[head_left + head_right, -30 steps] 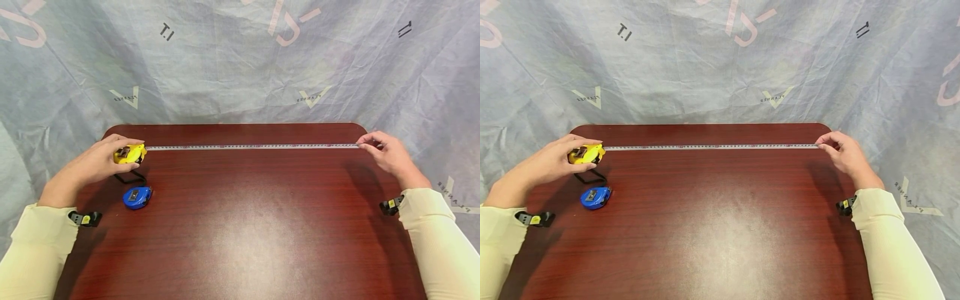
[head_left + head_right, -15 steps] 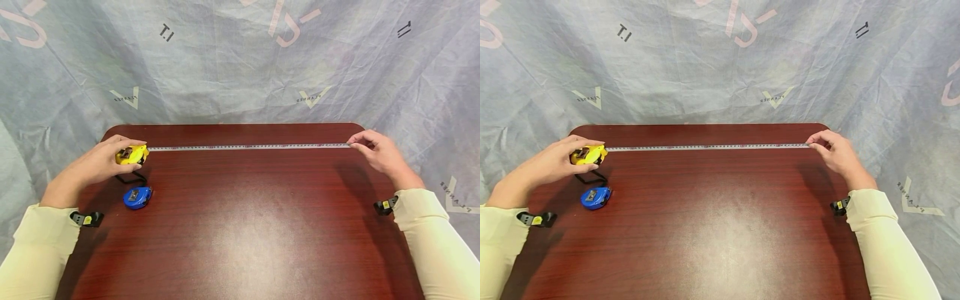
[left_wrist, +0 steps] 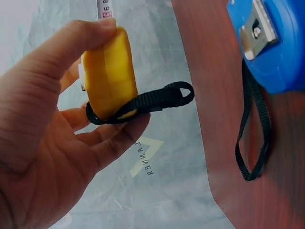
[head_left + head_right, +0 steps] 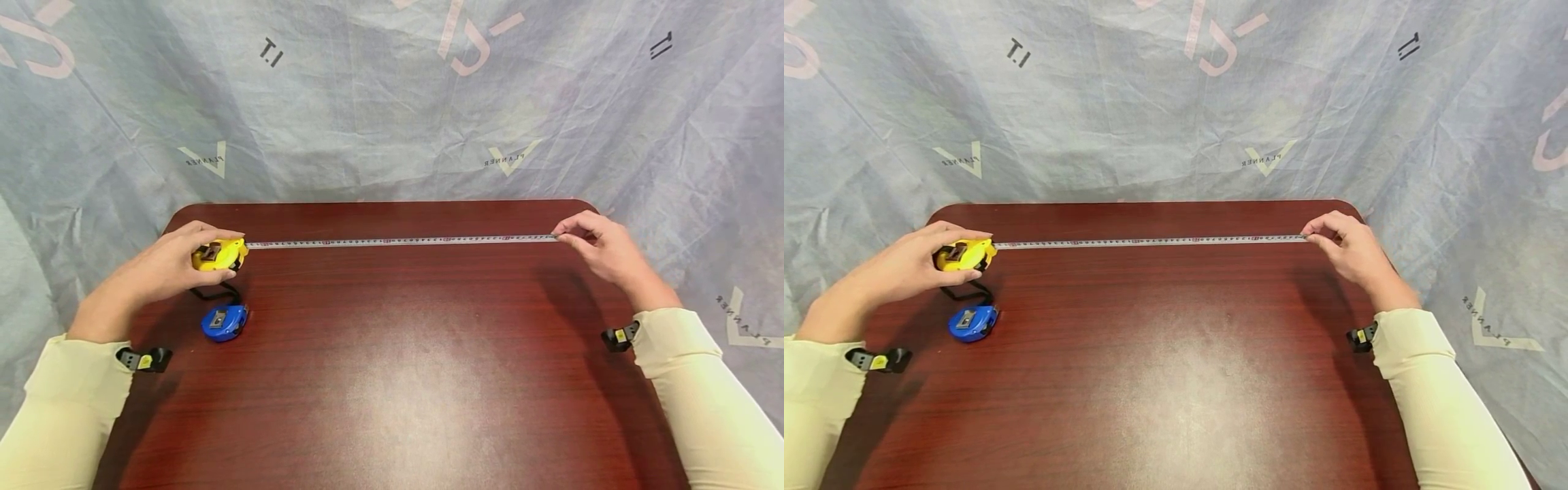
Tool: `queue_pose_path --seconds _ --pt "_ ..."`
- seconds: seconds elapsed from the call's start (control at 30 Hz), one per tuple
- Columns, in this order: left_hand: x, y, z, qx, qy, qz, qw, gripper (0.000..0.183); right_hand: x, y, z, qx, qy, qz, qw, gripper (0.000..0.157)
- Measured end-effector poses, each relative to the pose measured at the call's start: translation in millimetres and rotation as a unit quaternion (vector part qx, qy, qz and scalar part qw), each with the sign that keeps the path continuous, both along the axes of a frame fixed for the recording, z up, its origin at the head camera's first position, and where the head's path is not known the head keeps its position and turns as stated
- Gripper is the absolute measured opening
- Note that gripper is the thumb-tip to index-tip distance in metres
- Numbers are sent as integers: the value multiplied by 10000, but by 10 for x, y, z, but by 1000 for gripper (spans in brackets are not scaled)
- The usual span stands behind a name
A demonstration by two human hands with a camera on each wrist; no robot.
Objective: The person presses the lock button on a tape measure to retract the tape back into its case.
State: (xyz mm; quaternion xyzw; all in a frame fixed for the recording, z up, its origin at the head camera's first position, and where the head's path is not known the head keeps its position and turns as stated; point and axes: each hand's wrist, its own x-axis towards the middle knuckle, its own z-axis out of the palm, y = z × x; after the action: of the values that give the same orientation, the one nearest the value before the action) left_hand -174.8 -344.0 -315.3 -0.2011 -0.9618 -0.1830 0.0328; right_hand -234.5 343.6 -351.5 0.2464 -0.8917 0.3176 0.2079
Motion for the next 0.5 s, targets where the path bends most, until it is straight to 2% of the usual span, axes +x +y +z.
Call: queue_pose_path --seconds 0.2,0.5 --pt "1 41 -1 97 62 -105 9999 62 0 -82 9 55 86 211 9997 19" --pt "23 124 28 51 144 -67 9999 62 10 -213 31 223 38 299 9993 20"
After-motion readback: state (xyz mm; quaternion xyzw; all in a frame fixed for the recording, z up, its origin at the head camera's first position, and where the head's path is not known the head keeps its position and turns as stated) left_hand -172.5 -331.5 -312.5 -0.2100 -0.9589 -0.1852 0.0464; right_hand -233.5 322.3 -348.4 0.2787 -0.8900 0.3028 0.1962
